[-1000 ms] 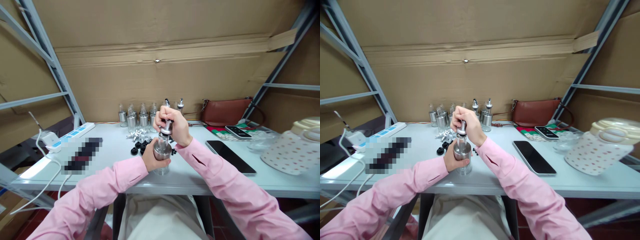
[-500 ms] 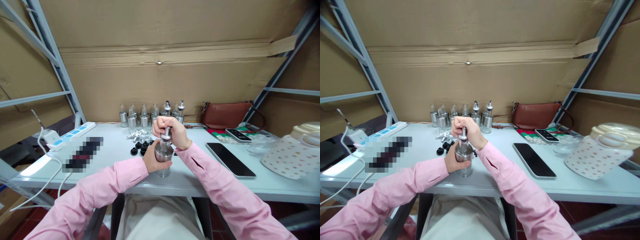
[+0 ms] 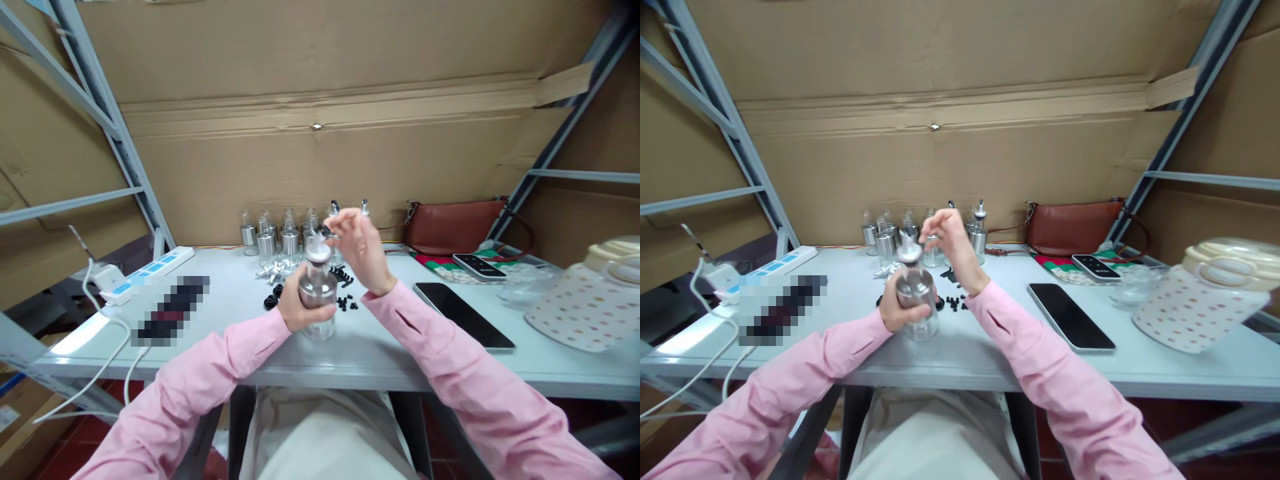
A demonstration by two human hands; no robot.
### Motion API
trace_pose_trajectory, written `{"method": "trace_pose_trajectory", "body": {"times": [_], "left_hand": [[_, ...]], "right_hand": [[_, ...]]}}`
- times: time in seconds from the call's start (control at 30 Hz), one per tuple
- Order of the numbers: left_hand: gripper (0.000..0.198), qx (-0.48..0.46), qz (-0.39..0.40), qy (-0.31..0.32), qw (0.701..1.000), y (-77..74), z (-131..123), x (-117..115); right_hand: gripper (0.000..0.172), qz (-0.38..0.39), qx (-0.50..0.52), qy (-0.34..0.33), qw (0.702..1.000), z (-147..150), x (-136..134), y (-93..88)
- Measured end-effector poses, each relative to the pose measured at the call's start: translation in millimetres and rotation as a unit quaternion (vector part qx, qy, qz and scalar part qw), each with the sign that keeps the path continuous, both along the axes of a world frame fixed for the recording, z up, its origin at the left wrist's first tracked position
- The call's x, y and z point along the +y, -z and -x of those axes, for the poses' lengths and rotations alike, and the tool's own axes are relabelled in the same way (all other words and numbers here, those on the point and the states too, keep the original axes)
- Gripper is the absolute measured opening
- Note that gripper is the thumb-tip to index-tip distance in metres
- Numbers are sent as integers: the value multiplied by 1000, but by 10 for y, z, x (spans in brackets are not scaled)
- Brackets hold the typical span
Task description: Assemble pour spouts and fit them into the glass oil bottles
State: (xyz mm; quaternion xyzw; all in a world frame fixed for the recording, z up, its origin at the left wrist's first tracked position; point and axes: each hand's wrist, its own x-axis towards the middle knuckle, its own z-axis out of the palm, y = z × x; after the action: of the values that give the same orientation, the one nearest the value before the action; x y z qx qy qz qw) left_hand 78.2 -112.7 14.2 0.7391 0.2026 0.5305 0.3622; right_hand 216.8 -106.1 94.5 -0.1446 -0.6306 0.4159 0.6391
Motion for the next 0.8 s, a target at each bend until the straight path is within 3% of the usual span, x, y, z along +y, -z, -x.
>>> {"method": "trace_pose_trajectory", "body": {"times": [0.13, 0.23, 0.33, 0.43, 0.5, 0.57, 0.67, 0.8], "left_hand": [[53, -100, -67, -118, 986, -269, 312, 301], [52, -108, -108, -322, 934, -356, 684, 628], [50, -85, -93, -473, 872, -282, 1053, 915], [54, -58, -24, -544, 837, -111, 1306, 1117], [57, -37, 9, -556, 830, 4, 1392, 1214], [58, -14, 23, -541, 841, 97, 1424, 1290], [59, 26, 28, -495, 868, 193, 1408, 1376], [60, 52, 45, -447, 892, 287, 1350, 1458]], "right_hand": [[34, 4, 33, 153, 988, -316, 309, 97], [32, 59, -10, 234, 970, -499, 509, 294], [28, 123, -70, 293, 946, -609, 597, 443], [23, 110, -167, 327, 923, -693, 609, 489], [20, 98, -283, 302, 905, -745, 612, 496], [19, 135, -417, 210, 874, -791, 620, 508], [20, 212, -554, 69, 802, -850, 628, 531], [25, 223, -625, 44, 747, -911, 616, 538]]}}
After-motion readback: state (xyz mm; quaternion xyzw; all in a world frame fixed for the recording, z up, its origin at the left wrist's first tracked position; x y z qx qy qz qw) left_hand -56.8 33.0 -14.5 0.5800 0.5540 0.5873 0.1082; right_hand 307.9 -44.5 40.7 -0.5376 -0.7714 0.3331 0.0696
